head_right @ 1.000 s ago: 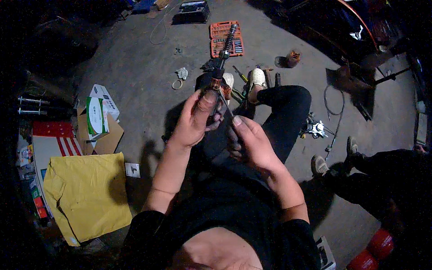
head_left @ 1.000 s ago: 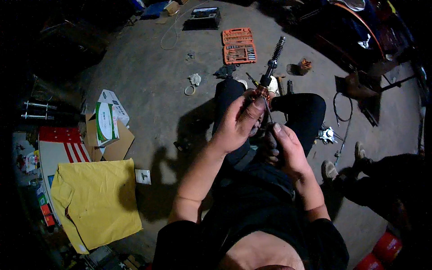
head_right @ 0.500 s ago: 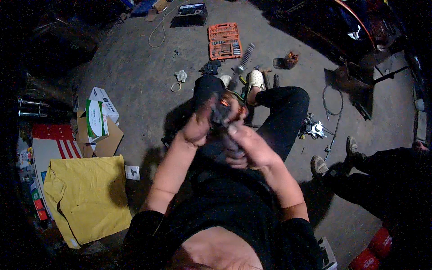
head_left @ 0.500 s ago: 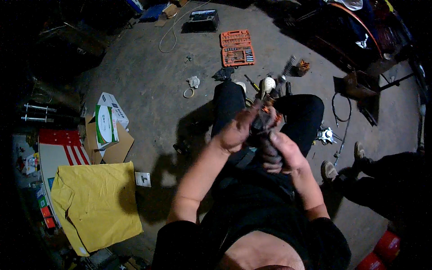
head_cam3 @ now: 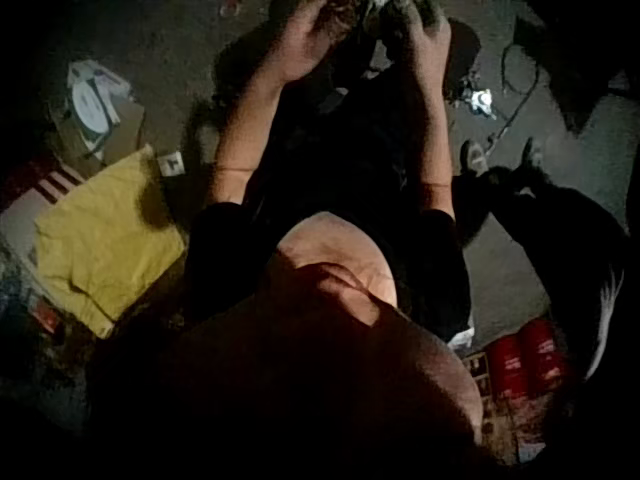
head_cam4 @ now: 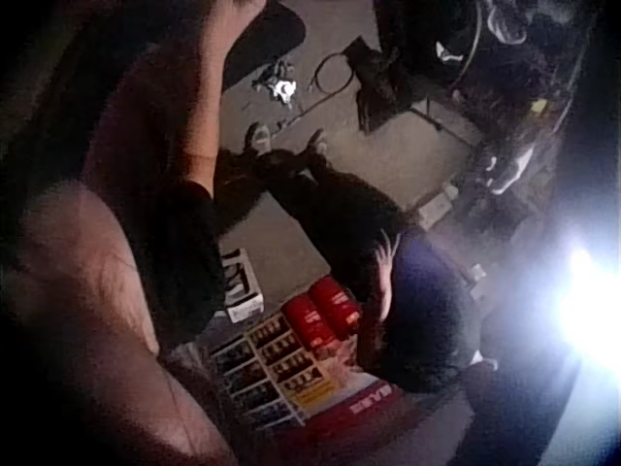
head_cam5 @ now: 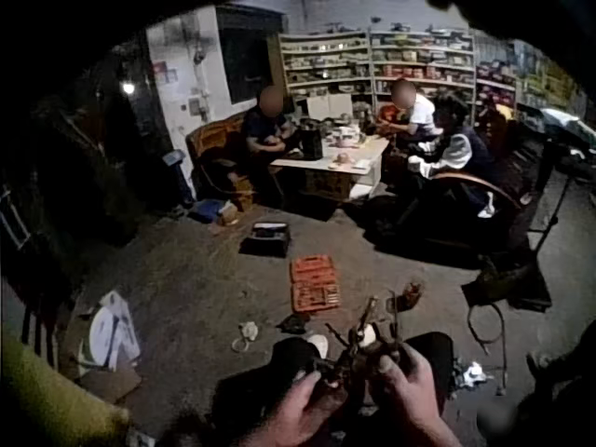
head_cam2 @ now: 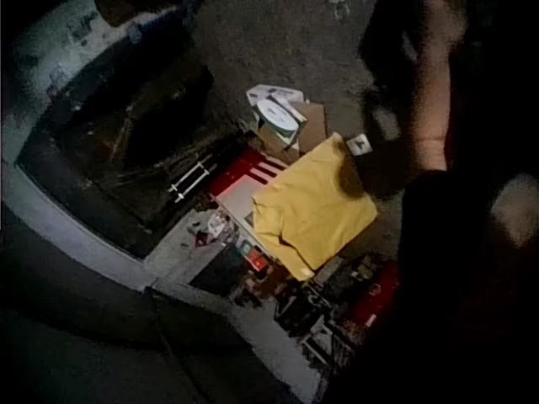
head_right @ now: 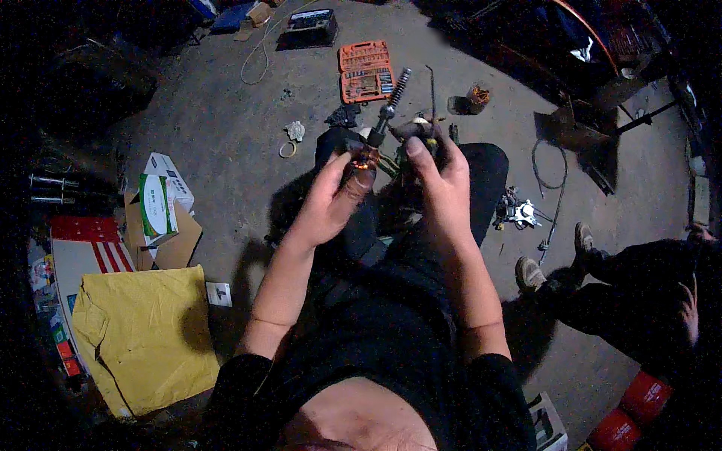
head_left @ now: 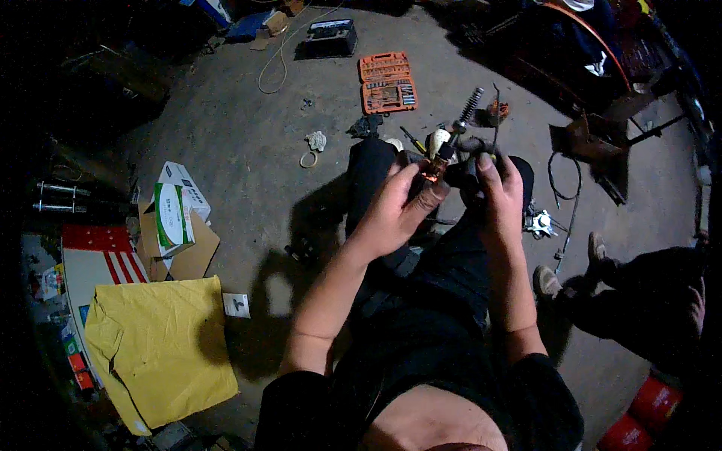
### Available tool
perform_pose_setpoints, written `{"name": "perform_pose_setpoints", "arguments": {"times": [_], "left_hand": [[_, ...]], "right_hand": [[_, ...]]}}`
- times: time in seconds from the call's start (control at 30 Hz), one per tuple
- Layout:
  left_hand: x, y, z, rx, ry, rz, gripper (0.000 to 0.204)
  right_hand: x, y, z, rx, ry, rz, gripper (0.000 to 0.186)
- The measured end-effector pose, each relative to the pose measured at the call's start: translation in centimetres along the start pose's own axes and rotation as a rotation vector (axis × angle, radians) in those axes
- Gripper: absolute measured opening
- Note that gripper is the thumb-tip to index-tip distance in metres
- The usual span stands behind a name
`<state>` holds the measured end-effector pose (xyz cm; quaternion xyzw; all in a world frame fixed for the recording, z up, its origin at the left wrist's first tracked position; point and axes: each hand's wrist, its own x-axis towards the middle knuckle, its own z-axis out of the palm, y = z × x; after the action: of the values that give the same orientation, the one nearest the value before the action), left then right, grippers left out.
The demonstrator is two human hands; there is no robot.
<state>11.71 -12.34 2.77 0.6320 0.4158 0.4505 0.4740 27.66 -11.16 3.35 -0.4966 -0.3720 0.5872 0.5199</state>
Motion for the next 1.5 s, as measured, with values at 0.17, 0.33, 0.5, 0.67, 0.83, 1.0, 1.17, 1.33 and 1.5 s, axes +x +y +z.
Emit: {"name": "perform_pose_setpoints", "arguments": {"times": [0.17,0.33,0.5,0.67,0.83,1.0,1.17,1.33,1.5], "left_hand": [[-0.3,1.1,0.4,0.275,0.069,0.109,0.043],[-0.5,2.2,0.3,0.393,0.163,0.122,0.048],[-0.8,3.0,0.4,0.537,0.303,0.099,0.044],[-0.8,1.6,0.5,0.545,0.398,0.246,0.036],[0.3,2.7,2.2,0.401,0.387,0.278,0.025],[0.4,2.2,1.5,0.422,0.33,0.29,0.028],[0.3,1.1,0.7,0.259,0.246,0.266,0.023],[0.8,-1.2,0.4,0.137,0.233,0.239,0.015],[0.3,-1.8,0.2,0.054,0.165,0.135,0.011]], "right_hand": [[0.9,0.0,1.0,0.155,-0.039,-0.133,0.034],[0.9,0.0,2.1,0.21,0.002,-0.215,0.031],[-0.4,-1.2,2.1,0.1,0.036,-0.241,0.027],[0.0,-0.3,2.0,0.026,0.032,-0.325,0.02],[0.1,-0.7,-0.2,0.096,-0.042,-0.328,0.025],[-1.0,-2.4,1.1,-0.027,0.038,-0.381,0.02],[-1.2,-2.2,0.3,-0.152,0.032,-0.405,0.017],[-1.5,-2.3,-0.3,-0.214,-0.035,-0.437,0.018],[-0.9,-0.6,-0.3,0.169,0.026,-0.273,0.026]]}}
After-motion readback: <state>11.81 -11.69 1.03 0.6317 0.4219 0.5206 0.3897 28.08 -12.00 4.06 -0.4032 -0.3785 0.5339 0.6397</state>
